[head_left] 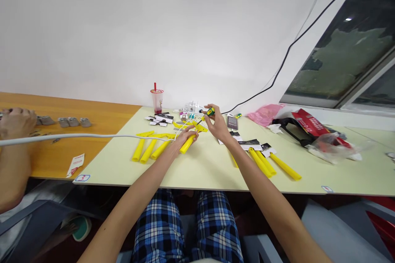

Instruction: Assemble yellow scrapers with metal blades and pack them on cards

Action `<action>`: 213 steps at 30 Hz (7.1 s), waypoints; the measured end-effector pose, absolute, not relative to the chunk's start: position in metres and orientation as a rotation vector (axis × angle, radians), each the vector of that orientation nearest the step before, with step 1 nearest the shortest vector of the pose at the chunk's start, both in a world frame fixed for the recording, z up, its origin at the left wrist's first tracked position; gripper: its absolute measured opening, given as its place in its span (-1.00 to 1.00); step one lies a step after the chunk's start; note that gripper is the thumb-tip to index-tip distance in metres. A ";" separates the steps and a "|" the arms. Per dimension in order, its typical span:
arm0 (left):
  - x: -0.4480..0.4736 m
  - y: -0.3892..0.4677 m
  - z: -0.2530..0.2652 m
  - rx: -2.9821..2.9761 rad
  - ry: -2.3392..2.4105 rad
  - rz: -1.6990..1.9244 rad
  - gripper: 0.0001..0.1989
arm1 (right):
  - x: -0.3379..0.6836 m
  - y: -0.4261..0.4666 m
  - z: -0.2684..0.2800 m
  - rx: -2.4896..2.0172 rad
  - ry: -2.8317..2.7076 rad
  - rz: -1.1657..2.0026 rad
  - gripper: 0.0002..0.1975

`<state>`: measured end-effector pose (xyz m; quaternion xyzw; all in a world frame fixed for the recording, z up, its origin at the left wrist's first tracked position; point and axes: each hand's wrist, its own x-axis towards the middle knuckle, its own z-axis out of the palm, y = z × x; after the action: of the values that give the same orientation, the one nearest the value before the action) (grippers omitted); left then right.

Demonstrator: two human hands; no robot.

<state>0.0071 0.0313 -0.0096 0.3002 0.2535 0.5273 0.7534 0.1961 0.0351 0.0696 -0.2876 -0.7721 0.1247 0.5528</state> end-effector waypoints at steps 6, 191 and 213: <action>0.008 0.035 -0.014 0.683 0.563 1.163 -0.26 | 0.200 0.041 0.067 -0.757 -1.767 0.202 -0.56; -0.039 0.044 0.008 0.564 0.511 1.457 -0.45 | 0.154 0.029 -0.031 -0.744 -1.359 0.709 -0.27; -0.005 0.038 0.000 0.428 0.632 1.089 -0.66 | 0.181 0.037 -0.008 -0.729 -1.068 0.486 -0.24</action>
<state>-0.0052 0.0385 -0.0005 0.1986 0.2934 0.5051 0.7870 0.1814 0.0371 -0.0077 -0.3364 -0.4925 0.2239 0.7708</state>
